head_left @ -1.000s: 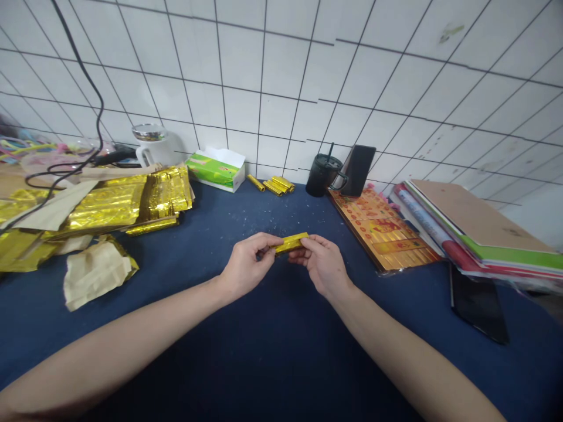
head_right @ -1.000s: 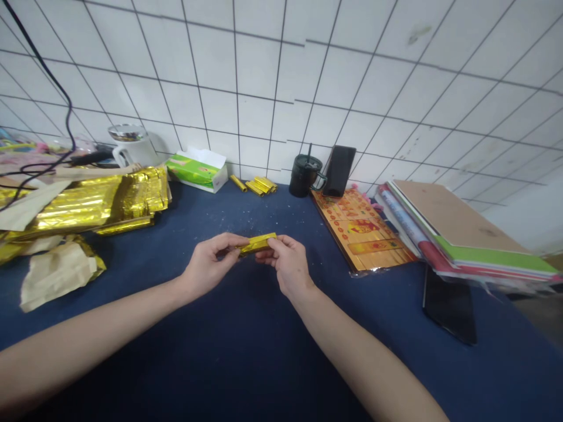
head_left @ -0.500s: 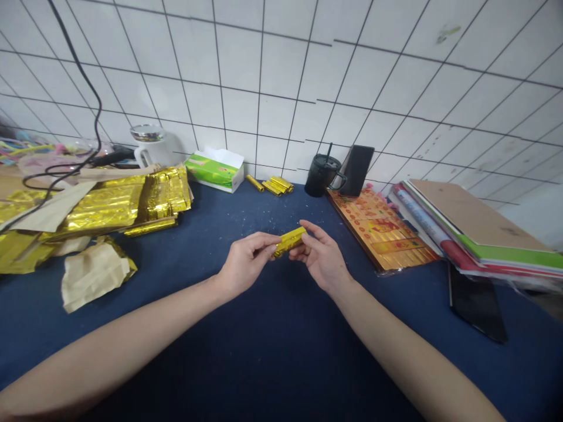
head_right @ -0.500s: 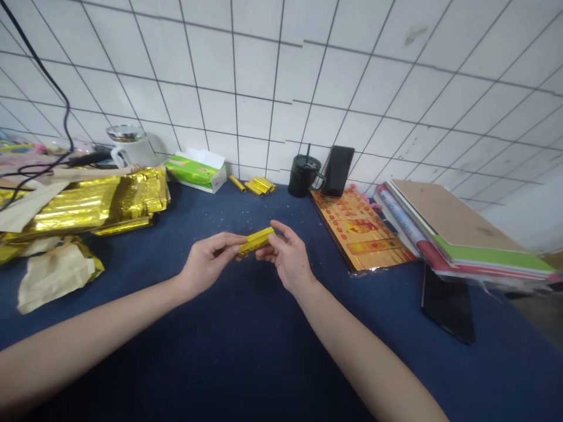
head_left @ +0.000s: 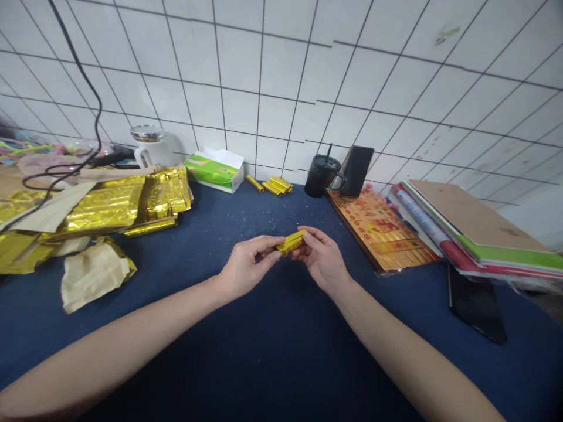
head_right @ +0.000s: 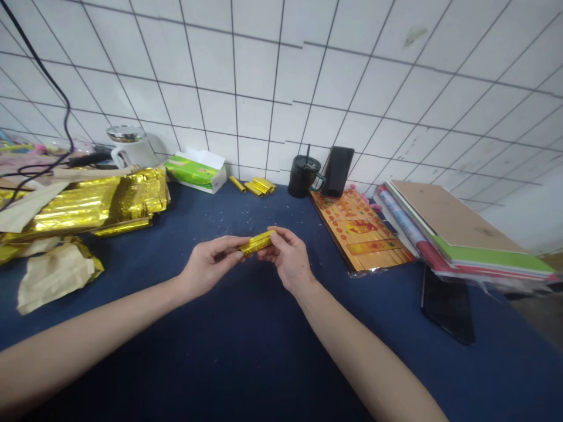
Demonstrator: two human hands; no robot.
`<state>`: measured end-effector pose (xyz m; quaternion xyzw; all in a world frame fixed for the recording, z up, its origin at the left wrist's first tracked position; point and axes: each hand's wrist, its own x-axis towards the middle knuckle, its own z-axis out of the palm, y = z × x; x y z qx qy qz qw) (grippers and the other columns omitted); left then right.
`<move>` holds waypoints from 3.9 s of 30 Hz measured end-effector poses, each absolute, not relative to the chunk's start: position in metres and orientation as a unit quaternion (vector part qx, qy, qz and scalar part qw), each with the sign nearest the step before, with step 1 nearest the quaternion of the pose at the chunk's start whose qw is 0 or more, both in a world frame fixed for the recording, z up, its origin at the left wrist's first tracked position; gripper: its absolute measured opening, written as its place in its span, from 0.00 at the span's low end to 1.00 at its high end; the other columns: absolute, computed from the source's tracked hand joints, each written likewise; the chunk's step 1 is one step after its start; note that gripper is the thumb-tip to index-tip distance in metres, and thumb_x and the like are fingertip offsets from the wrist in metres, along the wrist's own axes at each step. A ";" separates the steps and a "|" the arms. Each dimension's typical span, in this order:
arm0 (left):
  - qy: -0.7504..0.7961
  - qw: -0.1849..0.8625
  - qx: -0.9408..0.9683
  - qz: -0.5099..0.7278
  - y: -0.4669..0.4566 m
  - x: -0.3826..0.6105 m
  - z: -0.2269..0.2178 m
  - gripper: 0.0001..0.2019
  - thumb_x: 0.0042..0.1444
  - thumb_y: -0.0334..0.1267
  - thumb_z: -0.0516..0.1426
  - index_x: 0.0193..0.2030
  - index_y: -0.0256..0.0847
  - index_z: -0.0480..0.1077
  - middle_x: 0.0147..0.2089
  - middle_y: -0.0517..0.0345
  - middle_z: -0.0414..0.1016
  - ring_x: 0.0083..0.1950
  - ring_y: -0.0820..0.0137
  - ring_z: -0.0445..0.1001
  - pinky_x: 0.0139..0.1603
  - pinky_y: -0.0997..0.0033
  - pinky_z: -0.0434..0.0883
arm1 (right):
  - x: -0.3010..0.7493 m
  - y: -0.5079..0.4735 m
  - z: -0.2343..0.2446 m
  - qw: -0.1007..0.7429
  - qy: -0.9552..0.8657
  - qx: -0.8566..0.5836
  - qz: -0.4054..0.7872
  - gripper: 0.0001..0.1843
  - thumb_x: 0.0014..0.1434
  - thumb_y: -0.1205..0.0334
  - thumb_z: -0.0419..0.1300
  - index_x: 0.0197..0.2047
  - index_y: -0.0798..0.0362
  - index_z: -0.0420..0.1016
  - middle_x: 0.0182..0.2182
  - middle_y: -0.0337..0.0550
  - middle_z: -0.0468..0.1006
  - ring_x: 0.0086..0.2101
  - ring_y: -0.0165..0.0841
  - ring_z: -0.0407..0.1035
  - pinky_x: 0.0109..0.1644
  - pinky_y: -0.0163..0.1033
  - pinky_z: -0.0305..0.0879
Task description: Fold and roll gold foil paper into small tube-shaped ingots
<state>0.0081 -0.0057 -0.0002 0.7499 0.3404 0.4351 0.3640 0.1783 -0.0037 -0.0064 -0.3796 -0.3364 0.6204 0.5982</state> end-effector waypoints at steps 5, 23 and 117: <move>0.349 0.375 0.740 0.436 -0.006 0.009 -0.001 0.11 0.53 0.33 0.53 0.43 0.36 0.70 0.37 0.53 0.74 0.35 0.71 0.73 0.34 0.73 0.70 | 0.177 -0.004 -0.007 0.601 -0.337 -0.376 0.619 0.09 0.47 0.62 0.62 0.33 0.54 0.69 0.22 0.37 0.75 0.21 0.29 0.70 0.28 0.36 0.68; 0.388 0.358 0.724 0.444 -0.006 0.010 0.002 0.08 0.52 0.34 0.54 0.38 0.38 0.72 0.35 0.56 0.75 0.35 0.72 0.73 0.35 0.74 0.70 | 0.169 -0.025 -0.008 0.455 -0.706 -0.506 0.197 0.22 0.50 0.54 0.59 0.50 0.47 0.67 0.57 0.47 0.58 0.55 0.40 0.54 0.57 0.49 0.52; 0.443 0.490 0.648 0.378 0.009 0.012 -0.027 0.08 0.46 0.28 0.53 0.33 0.35 0.71 0.29 0.57 0.74 0.29 0.74 0.72 0.34 0.72 0.69 | 0.169 -0.019 -0.028 0.311 -0.818 -0.483 -0.015 0.11 0.58 0.64 0.51 0.36 0.51 0.75 0.35 0.41 0.76 0.37 0.35 0.63 0.41 0.43 0.61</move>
